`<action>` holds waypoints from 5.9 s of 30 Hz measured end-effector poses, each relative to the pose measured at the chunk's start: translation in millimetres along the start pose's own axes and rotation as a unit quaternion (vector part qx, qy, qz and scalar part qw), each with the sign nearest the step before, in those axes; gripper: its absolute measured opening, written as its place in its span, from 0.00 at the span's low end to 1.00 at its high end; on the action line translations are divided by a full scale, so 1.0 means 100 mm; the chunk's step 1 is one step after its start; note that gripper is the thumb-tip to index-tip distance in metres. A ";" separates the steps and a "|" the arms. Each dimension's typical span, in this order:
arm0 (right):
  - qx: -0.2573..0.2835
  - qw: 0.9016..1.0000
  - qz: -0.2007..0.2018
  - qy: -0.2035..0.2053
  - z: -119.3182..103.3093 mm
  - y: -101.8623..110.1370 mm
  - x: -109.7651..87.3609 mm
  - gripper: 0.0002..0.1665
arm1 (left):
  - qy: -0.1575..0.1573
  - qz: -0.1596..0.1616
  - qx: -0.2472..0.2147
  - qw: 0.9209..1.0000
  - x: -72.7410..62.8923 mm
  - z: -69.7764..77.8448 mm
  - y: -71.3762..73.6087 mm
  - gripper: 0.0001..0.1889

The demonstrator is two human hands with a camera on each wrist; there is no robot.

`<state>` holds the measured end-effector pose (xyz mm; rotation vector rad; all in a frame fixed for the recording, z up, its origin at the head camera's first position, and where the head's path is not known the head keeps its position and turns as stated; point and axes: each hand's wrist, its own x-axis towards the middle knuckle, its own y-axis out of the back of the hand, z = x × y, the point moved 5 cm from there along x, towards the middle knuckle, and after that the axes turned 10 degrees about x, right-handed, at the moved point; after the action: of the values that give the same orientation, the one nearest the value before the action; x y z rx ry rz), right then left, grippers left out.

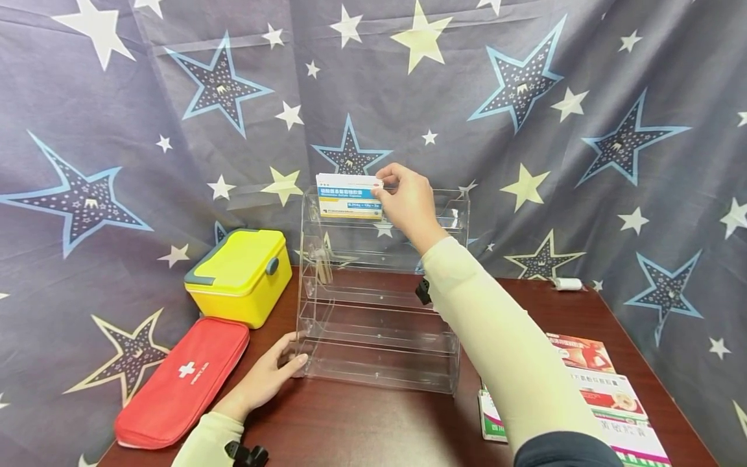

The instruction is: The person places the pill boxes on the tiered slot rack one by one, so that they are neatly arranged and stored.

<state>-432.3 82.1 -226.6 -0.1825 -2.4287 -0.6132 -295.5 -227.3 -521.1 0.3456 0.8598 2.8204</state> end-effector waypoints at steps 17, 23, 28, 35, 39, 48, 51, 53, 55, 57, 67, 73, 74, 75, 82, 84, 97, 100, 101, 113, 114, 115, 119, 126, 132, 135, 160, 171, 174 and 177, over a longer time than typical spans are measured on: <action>0.014 1.000 -0.005 0.023 -0.05 -0.16 -0.02 0.12 | 0.009 0.005 0.005 1.000 0.00 0.01 0.00 0.25; 0.016 0.999 -0.010 0.034 -0.04 -0.18 -0.04 0.15 | 0.007 0.004 0.000 1.000 0.00 0.01 0.00 0.25; 0.011 0.999 -0.012 0.039 -0.04 -0.18 -0.06 0.16 | 0.009 0.006 0.012 1.000 0.00 -0.01 -0.01 0.25; -0.008 0.999 -0.021 0.040 -0.03 -0.16 -0.07 0.18 | 0.008 0.007 0.013 1.000 0.01 -0.05 -0.02 0.25; -0.004 0.997 -0.016 0.069 -0.03 -0.03 -0.12 0.20 | 0.007 0.006 0.012 1.000 0.01 -0.05 -0.02 0.24; 0.085 0.970 0.152 0.170 0.23 1.08 -0.46 0.08 | 0.010 0.003 0.010 1.000 0.01 0.03 -0.01 0.24; 0.114 0.964 0.213 0.115 0.69 1.49 -0.58 0.06 | 0.007 0.002 0.012 1.000 0.01 0.03 -0.01 0.24; 0.098 0.972 0.210 0.048 1.13 1.67 -0.66 0.08 | 0.004 0.000 0.012 1.000 0.00 0.03 -0.01 0.24; 0.060 0.983 0.171 -0.013 1.57 1.76 -0.77 0.11 | 0.003 -0.001 0.013 1.000 -0.01 0.01 -0.01 0.25; 0.016 0.992 0.108 -0.063 1.98 1.79 -0.91 0.13 | 0.004 -0.002 0.011 1.000 -0.02 0.00 0.00 0.25; -0.066 0.956 -0.180 -0.222 3.05 1.70 -1.54 0.32 | 0.028 0.004 0.006 1.000 -0.03 -0.04 0.01 0.24; -0.079 0.932 -0.262 -0.239 3.15 1.69 -1.70 0.32 | 0.010 0.000 0.004 1.000 -0.01 -0.02 -0.01 0.25; -0.080 0.930 -0.265 -0.241 3.16 1.69 -1.71 0.31 | 0.009 -0.001 0.004 1.000 -0.01 -0.02 -0.02 0.25; -0.081 0.929 -0.264 -0.244 3.17 1.69 -1.73 0.31 | 0.008 -0.003 0.004 1.000 -0.01 -0.02 -0.02 0.24; -0.105 0.928 -0.272 -0.233 3.22 1.68 -1.74 0.30 | 0.014 -0.007 -0.003 1.000 0.00 -0.02 -0.03 0.24; -0.121 0.925 -0.277 -0.230 3.22 1.67 -1.73 0.27 | 0.015 -0.010 -0.002 1.000 0.00 -0.02 -0.03 0.24; -0.121 0.935 -0.250 -0.223 3.23 1.72 -1.76 0.19 | 0.005 -0.011 0.008 1.000 0.01 -0.03 -0.06 0.24; -0.107 0.939 -0.241 -0.221 3.23 1.74 -1.74 0.20 | 0.011 -0.013 0.005 1.000 0.00 -0.02 -0.07 0.24; -0.105 0.940 -0.237 -0.223 3.22 1.75 -1.73 0.20 | 0.013 -0.013 0.006 1.000 0.00 -0.02 -0.06 0.24; -0.068 0.942 -0.205 -0.258 3.20 1.78 -1.72 0.18 | 0.015 -0.006 0.003 1.000 -0.02 -0.02 -0.03 0.24; -0.060 0.941 -0.202 -0.265 3.19 1.78 -1.72 0.18 | 0.015 -0.007 0.002 1.000 -0.02 -0.01 -0.03 0.24; -0.055 0.940 -0.201 -0.268 3.19 1.79 -1.71 0.17 | 0.015 -0.008 0.000 1.000 -0.02 -0.01 -0.03 0.25; -0.037 0.938 -0.204 -0.278 3.17 1.81 -1.71 0.16 | 0.013 -0.010 -0.004 1.000 -0.02 0.00 -0.03 0.25; -0.001 0.949 -0.178 -0.259 3.12 1.89 -1.69 0.15 | 0.012 -0.007 0.001 1.000 -0.01 -0.03 -0.03 0.24; 0.032 0.973 -0.108 -0.202 2.84 2.12 -1.49 0.18 | 0.021 -0.011 0.004 1.000 -0.01 -0.06 -0.05 0.24; 0.071 0.983 -0.037 -0.165 2.53 2.31 -1.28 0.18 | 0.023 -0.011 0.009 1.000 -0.01 -0.06 -0.03 0.24; 0.138 0.989 0.037 0.040 0.25 1.63 -0.03 0.12 | 0.024 -0.011 0.005 1.000 0.00 -0.06 -0.03 0.25; 0.032 0.998 -0.004 0.055 0.59 1.35 -0.05 0.10 | 0.019 -0.004 0.020 1.000 -0.01 -0.03 -0.02 0.24; 0.031 0.998 -0.009 0.062 0.60 1.32 -0.07 0.08 | 0.020 -0.004 0.022 1.000 0.00 -0.03 -0.01 0.24; 0.040 0.998 -0.012 0.057 0.61 1.30 -0.09 0.08 | 0.022 -0.004 0.021 1.000 0.00 -0.04 -0.02 0.24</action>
<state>-422.2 225.8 -224.8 -0.0836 -2.3441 -0.5202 -296.2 -227.9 -525.1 0.2865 0.9280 2.8165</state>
